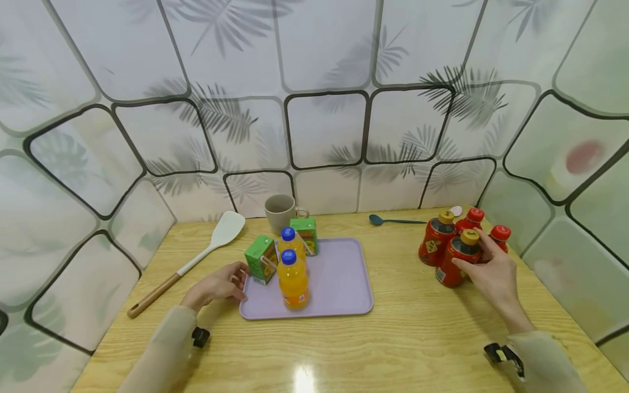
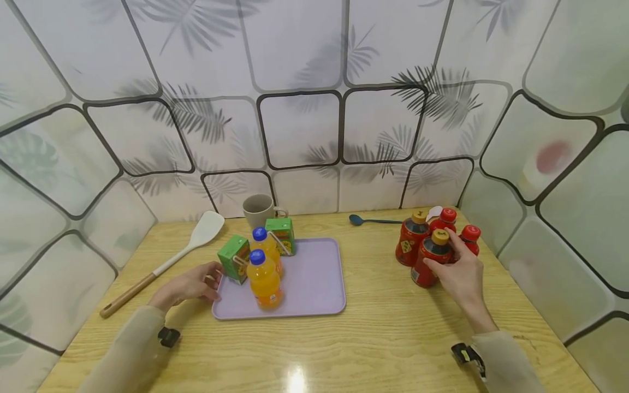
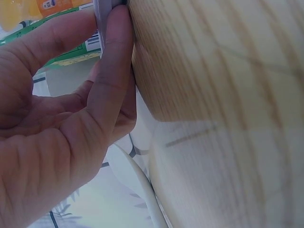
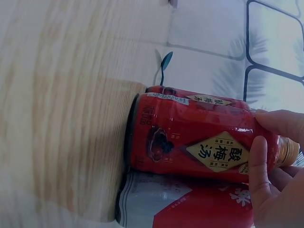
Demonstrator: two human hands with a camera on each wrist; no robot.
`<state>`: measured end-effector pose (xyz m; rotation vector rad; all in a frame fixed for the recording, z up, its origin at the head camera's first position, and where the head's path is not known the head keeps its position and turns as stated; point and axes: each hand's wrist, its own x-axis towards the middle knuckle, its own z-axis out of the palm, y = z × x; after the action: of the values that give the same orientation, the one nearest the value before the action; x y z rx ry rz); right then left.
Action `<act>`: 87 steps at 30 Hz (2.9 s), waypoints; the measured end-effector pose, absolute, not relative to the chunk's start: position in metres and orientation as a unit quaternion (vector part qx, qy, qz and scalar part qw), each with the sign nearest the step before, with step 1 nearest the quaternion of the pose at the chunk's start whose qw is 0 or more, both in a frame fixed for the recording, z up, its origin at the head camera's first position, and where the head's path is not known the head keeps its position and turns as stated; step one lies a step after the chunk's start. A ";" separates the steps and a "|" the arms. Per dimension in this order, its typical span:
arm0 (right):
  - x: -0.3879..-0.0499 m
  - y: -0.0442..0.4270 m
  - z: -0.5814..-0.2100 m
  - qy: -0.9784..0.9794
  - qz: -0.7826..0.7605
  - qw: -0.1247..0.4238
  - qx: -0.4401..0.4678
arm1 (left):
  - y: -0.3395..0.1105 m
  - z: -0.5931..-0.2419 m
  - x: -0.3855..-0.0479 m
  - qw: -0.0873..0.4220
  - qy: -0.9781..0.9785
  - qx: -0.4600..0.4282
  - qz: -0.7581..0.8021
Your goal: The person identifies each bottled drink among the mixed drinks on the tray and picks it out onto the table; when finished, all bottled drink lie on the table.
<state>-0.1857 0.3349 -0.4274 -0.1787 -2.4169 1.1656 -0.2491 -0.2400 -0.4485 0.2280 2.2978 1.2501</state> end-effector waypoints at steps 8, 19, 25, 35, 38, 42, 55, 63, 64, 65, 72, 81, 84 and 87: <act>-0.186 0.334 -0.426 -0.856 0.442 0.260 -0.068 | -0.240 -0.450 -0.249 0.257 0.845 0.079 0.463; -0.185 0.329 -0.414 -0.802 0.498 0.313 -0.105 | -0.238 -0.450 -0.247 0.252 0.847 0.076 0.461; -0.185 0.323 -0.411 -0.790 0.499 0.346 -0.084 | -0.239 -0.452 -0.249 0.250 0.848 0.081 0.461; -0.186 0.294 -0.410 -0.804 0.531 0.264 -0.026 | -0.239 -0.450 -0.248 0.251 0.848 0.084 0.459; -0.190 0.285 -0.414 -0.815 0.529 0.236 0.010 | -0.239 -0.449 -0.248 0.250 0.849 0.081 0.457; -0.197 0.272 -0.424 -0.820 0.538 0.187 0.051 | -0.238 -0.449 -0.247 0.251 0.851 0.078 0.455; -0.215 0.227 -0.449 -0.783 0.614 0.073 0.068 | -0.238 -0.449 -0.248 0.253 0.849 0.076 0.457; -0.219 0.206 -0.457 -0.767 0.638 0.019 0.062 | -0.239 -0.450 -0.249 0.254 0.851 0.079 0.453; -0.219 0.204 -0.457 -0.768 0.638 0.014 0.060 | -0.239 -0.450 -0.249 0.253 0.851 0.078 0.453; -0.219 0.202 -0.457 -0.768 0.637 0.009 0.058 | -0.239 -0.450 -0.249 0.253 0.851 0.078 0.453; -0.220 0.189 -0.455 -0.758 0.649 -0.018 0.063 | -0.239 -0.450 -0.249 0.254 0.842 0.088 0.467; -0.222 0.171 -0.451 -0.759 0.640 -0.071 0.095 | -0.239 -0.452 -0.250 0.253 0.843 0.077 0.469; -0.223 0.163 -0.450 -0.761 0.632 -0.099 0.108 | -0.239 -0.452 -0.250 0.254 0.842 0.079 0.469; -0.223 0.156 -0.450 -0.760 0.628 -0.116 0.120 | -0.238 -0.451 -0.250 0.254 0.842 0.077 0.469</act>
<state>-0.2226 0.1557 -0.4496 0.4091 -2.5822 2.1342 -0.2499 -0.2384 -0.4512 0.2085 2.2881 1.2750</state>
